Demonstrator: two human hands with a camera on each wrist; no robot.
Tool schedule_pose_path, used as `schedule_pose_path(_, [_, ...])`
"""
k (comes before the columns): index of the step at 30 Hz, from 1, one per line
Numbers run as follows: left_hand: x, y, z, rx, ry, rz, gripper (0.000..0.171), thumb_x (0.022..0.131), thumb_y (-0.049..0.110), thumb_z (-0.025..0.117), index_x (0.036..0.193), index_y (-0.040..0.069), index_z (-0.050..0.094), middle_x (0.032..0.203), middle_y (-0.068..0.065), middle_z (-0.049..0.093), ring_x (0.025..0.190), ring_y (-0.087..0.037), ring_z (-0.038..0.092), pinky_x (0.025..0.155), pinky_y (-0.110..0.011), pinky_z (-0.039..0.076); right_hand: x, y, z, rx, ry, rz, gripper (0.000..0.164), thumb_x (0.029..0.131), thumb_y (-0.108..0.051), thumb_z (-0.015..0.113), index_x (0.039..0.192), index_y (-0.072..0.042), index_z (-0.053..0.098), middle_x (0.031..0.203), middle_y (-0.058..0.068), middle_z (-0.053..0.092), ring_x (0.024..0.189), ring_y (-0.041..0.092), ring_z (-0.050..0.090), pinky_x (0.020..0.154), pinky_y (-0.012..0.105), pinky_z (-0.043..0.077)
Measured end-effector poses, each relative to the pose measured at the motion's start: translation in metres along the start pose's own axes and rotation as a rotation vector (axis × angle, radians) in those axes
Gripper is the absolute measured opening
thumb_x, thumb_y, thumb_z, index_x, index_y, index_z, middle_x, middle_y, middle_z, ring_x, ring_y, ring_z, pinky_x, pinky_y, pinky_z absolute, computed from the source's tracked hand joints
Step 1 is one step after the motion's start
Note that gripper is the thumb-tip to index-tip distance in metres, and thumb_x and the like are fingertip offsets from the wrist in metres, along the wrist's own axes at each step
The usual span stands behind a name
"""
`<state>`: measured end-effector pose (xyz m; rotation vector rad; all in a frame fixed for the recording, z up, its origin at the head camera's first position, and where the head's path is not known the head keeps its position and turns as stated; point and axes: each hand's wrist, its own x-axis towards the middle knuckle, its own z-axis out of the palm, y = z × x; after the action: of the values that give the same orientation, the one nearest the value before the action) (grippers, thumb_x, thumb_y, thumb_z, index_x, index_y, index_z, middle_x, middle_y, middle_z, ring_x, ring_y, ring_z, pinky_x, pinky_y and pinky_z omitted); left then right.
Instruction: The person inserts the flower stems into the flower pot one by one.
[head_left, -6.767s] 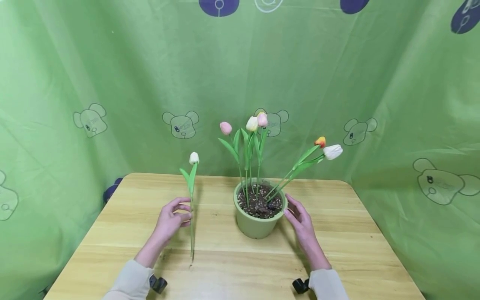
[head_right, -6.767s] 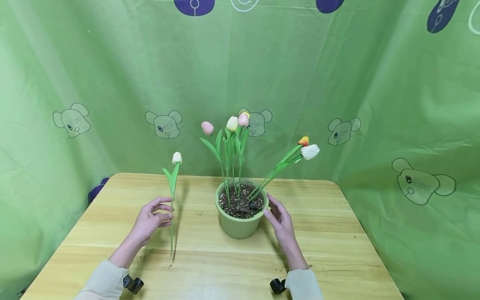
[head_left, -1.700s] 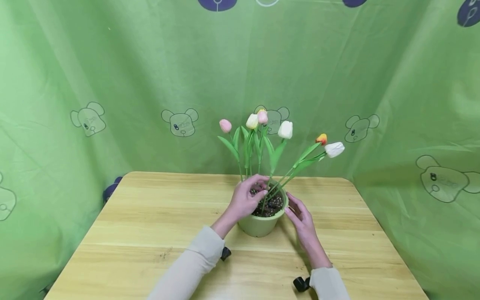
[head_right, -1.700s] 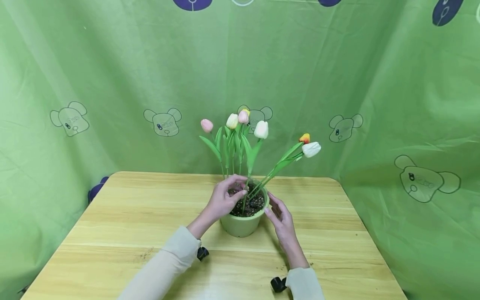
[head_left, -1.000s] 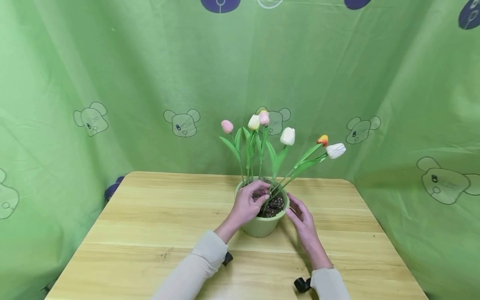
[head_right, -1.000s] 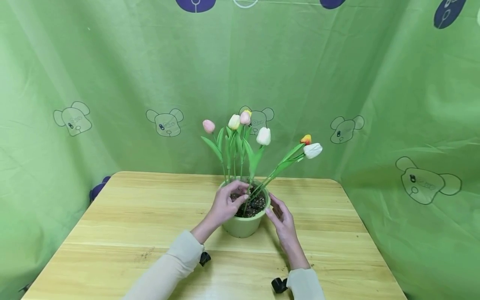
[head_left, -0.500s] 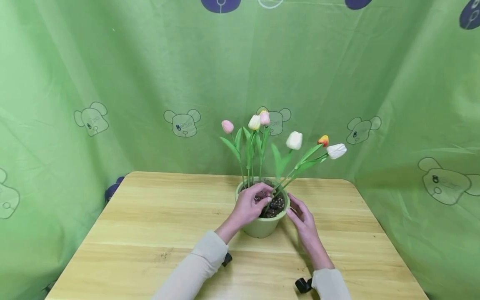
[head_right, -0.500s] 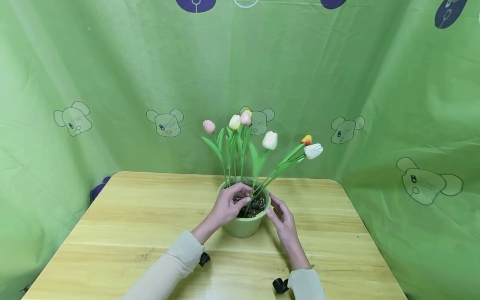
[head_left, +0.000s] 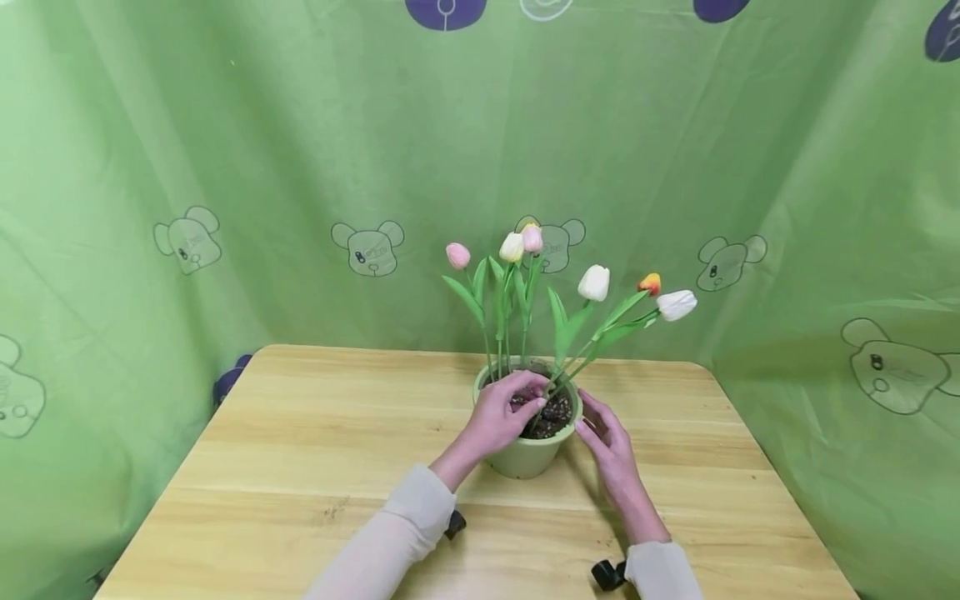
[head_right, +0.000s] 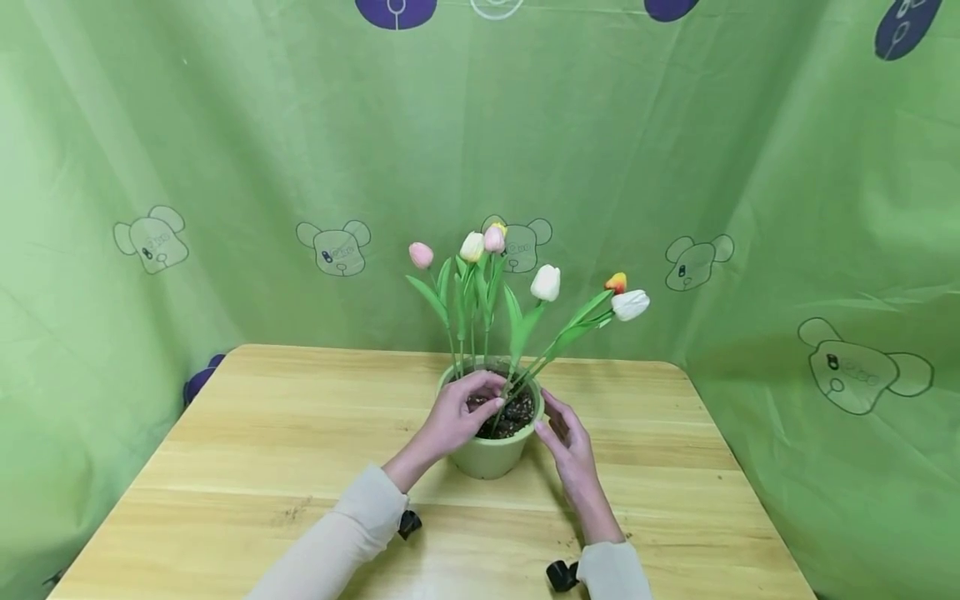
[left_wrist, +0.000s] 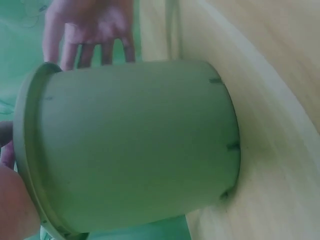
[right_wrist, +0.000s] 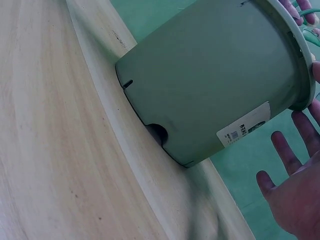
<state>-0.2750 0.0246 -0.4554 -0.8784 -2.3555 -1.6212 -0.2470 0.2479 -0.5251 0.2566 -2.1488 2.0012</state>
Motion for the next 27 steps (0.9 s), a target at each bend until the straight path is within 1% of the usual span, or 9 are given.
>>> schedule_pose_path(3, [-0.0007,0.0019,0.0005,-0.051,-0.006,-0.012,0.027,0.097,0.009,0.069,0.124,0.01,0.069,0.113,-0.005,0.072,0.102,-0.013,0.067,0.085,-0.018,0.06,-0.0005,0.0006,0.0,0.01,-0.001,0.003,0.054,0.106,-0.007,0.055,0.156,0.001,0.038,0.16,0.027,0.037,0.133,-0.001,0.05,0.112,0.012,0.041])
schedule_pose_path(6, [-0.0003,0.0024,0.0011,-0.076,-0.003,-0.005,0.024,0.097,0.01,0.07,0.121,0.008,0.07,0.111,-0.006,0.073,0.1,-0.014,0.068,0.083,-0.019,0.061,-0.0007,0.0006,0.0002,0.015,-0.005,-0.004,0.054,0.106,-0.007,0.055,0.156,0.002,0.037,0.16,0.028,0.037,0.133,-0.002,0.05,0.112,0.01,0.04])
schedule_pose_path(10, [-0.0001,0.0001,0.0021,-0.071,0.015,0.02,0.019,0.097,0.016,0.071,0.116,0.009,0.071,0.106,-0.006,0.073,0.096,-0.011,0.067,0.08,-0.019,0.061,-0.0011,0.0007,0.0,0.017,-0.007,-0.018,0.054,0.105,-0.007,0.056,0.155,0.003,0.037,0.16,0.028,0.038,0.133,-0.001,0.05,0.111,0.01,0.04])
schedule_pose_path(12, [-0.0004,-0.0007,0.0023,-0.064,0.025,0.026,0.018,0.098,0.017,0.071,0.114,0.009,0.071,0.105,-0.005,0.073,0.094,-0.01,0.067,0.079,-0.019,0.061,-0.0011,0.0012,-0.0004,0.009,-0.003,-0.019,0.054,0.105,-0.007,0.056,0.155,0.002,0.038,0.159,0.028,0.039,0.133,-0.002,0.051,0.112,0.012,0.04])
schedule_pose_path(15, [-0.0012,-0.0004,0.0021,-0.067,0.037,0.027,0.018,0.097,0.015,0.071,0.114,0.008,0.071,0.104,-0.005,0.073,0.093,-0.01,0.066,0.078,-0.019,0.06,-0.0015,0.0014,-0.0007,0.003,-0.002,-0.015,0.053,0.105,-0.008,0.056,0.155,0.001,0.038,0.159,0.026,0.04,0.132,-0.002,0.051,0.113,0.012,0.04])
schedule_pose_path(20, [-0.0018,0.0018,0.0013,-0.098,0.041,0.016,0.016,0.096,0.011,0.071,0.11,0.003,0.071,0.103,-0.008,0.073,0.092,-0.015,0.067,0.078,-0.02,0.06,-0.0016,0.0006,-0.0001,0.014,0.012,-0.007,0.053,0.105,-0.006,0.056,0.155,0.001,0.039,0.159,0.027,0.04,0.132,-0.001,0.051,0.111,0.011,0.041])
schedule_pose_path(24, [-0.0019,0.0015,0.0008,-0.074,0.048,0.029,0.015,0.096,0.009,0.072,0.109,0.001,0.071,0.103,-0.009,0.073,0.093,-0.016,0.068,0.081,-0.02,0.06,-0.0013,0.0004,0.0003,0.017,0.018,-0.01,0.053,0.105,-0.005,0.056,0.155,0.002,0.04,0.159,0.028,0.039,0.133,-0.001,0.051,0.112,0.012,0.041])
schedule_pose_path(27, [-0.0017,0.0,0.0002,-0.04,0.054,0.056,0.015,0.095,0.009,0.072,0.108,0.001,0.071,0.102,-0.009,0.074,0.092,-0.017,0.068,0.083,-0.021,0.06,-0.0008,0.0009,0.0002,0.018,0.014,-0.014,0.053,0.105,-0.005,0.056,0.155,0.002,0.039,0.159,0.027,0.039,0.134,-0.001,0.05,0.114,0.013,0.04])
